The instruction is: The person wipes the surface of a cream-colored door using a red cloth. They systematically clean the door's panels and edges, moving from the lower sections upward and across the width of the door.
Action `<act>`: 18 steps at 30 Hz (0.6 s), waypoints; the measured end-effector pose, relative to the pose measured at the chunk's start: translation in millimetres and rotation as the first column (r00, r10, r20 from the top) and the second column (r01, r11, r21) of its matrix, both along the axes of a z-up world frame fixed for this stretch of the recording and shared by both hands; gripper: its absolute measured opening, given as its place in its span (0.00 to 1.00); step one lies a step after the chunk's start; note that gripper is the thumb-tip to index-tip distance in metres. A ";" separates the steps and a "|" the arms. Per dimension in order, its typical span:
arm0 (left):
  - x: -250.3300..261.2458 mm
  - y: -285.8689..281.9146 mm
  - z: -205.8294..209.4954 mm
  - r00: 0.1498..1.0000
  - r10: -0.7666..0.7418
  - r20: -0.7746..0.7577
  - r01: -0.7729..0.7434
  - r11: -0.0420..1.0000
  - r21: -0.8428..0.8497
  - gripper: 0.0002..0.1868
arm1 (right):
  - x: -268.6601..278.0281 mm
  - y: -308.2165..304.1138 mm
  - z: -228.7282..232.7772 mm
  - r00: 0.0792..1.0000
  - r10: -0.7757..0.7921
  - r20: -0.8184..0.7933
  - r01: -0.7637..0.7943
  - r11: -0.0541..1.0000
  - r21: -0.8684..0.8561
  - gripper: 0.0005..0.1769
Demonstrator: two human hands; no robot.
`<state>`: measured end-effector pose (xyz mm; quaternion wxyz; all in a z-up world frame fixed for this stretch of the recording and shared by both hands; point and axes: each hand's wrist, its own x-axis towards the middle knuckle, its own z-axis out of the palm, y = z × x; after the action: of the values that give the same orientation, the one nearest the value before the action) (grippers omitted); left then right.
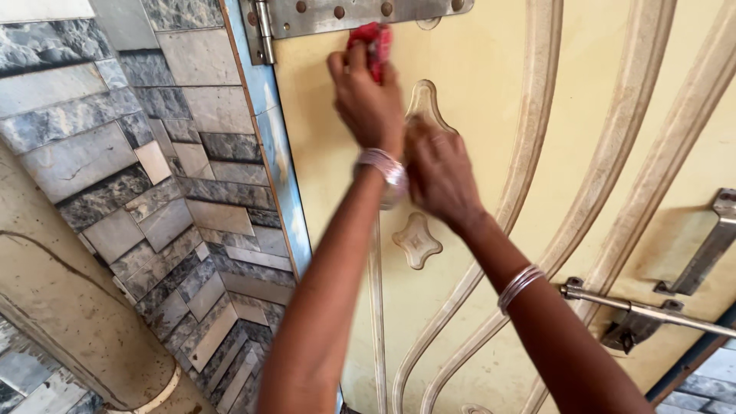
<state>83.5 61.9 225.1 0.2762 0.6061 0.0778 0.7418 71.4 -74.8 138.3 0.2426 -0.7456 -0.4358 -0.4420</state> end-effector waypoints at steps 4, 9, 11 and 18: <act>-22.4 -50.8 -4.0 0.971 -0.233 -0.057 0.239 0.960 0.148 0.16 | -4.5 -16.0 14.5 0.970 0.233 0.072 -0.244 0.911 0.333 0.35; -28.1 -61.7 -4.4 0.916 -0.391 -0.090 0.401 0.888 0.225 0.25 | -8.6 -17.5 38.2 0.948 0.067 0.311 -0.180 0.920 0.349 0.42; -26.7 -54.0 -3.9 0.879 -0.467 -0.099 0.477 0.851 0.220 0.26 | -8.5 -16.9 53.4 0.949 -0.074 0.305 -0.024 0.951 0.307 0.47; 2.4 -23.0 3.8 0.402 -0.900 -0.168 0.911 0.412 -0.027 0.31 | -10.6 -3.9 72.5 0.930 0.125 0.345 -0.190 0.969 0.159 0.40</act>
<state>85.9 38.9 228.8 0.6058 0.6165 -0.2669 0.4263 60.7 -78.7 210.8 0.2704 -0.5962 -0.4848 -0.5800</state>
